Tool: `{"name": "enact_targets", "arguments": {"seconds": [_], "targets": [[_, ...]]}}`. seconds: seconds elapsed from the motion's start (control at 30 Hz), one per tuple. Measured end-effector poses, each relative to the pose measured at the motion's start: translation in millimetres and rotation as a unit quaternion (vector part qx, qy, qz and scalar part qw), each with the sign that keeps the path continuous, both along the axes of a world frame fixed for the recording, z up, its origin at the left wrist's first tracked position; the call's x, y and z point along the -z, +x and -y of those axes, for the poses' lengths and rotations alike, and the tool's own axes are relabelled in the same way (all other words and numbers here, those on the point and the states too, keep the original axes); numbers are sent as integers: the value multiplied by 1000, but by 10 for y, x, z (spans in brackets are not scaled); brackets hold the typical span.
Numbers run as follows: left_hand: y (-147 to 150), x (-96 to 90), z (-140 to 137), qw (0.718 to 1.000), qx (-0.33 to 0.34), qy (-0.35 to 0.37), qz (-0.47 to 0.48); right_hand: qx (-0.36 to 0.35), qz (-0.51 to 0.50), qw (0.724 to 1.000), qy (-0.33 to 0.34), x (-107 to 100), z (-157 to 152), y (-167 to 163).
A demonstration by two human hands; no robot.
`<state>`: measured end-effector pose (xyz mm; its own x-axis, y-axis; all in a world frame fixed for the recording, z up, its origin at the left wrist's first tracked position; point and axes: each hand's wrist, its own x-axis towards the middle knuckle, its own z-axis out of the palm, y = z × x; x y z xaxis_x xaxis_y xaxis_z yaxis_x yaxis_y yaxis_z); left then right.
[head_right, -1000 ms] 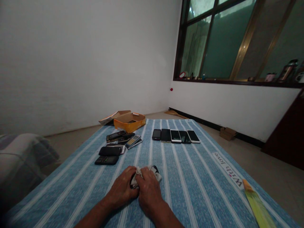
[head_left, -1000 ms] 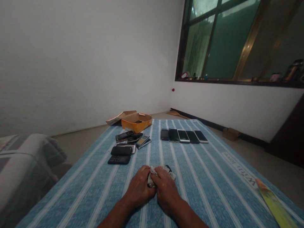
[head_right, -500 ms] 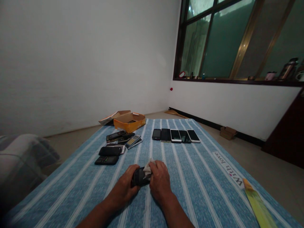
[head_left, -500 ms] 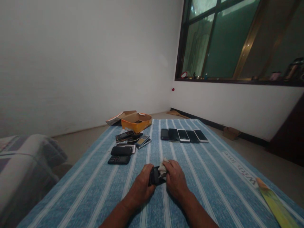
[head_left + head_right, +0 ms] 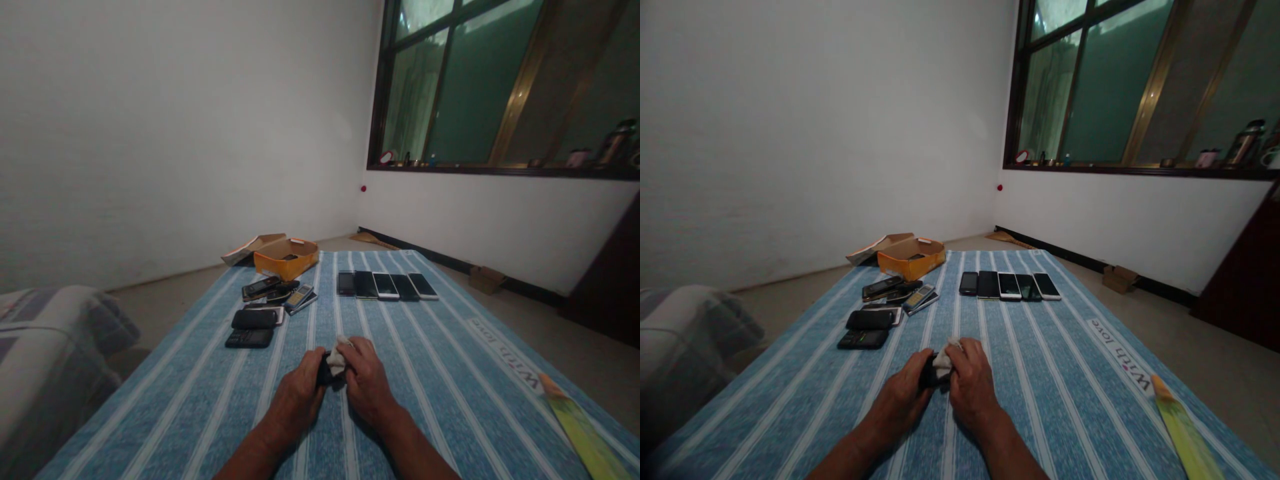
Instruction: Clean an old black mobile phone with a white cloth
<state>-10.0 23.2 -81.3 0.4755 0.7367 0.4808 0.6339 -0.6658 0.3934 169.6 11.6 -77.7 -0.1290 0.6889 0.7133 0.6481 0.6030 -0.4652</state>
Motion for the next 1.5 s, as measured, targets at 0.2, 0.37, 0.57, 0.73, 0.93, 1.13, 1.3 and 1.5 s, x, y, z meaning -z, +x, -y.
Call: {"name": "enact_targets", "arguments": {"seconds": [0.2,0.37,0.57,0.73,0.93,1.13,1.3,1.5], "targets": [[-16,15,-25,998,-43,20,-45,-6,12,999,37,15,-1,-50],[-9,15,-16,999,-44,-15,-21,16,19,999,35,49,-4,-56],[-19,-20,14,1000,-14,-26,12,41,29,998,49,90,9,-73],[-21,-110,55,999,-3,-52,7,60,68,993,71,84,42,-91],[35,-311,111,991,-21,-130,31,79,111,988,77,21,128,-163],[87,-341,124,983,-12,-159,87,66,128,985,99,36,162,-296],[87,-374,137,980,-20,-174,95,62,124,985,102,47,139,-306],[74,-360,122,981,-45,-174,77,94,118,984,93,70,112,-209]]}}
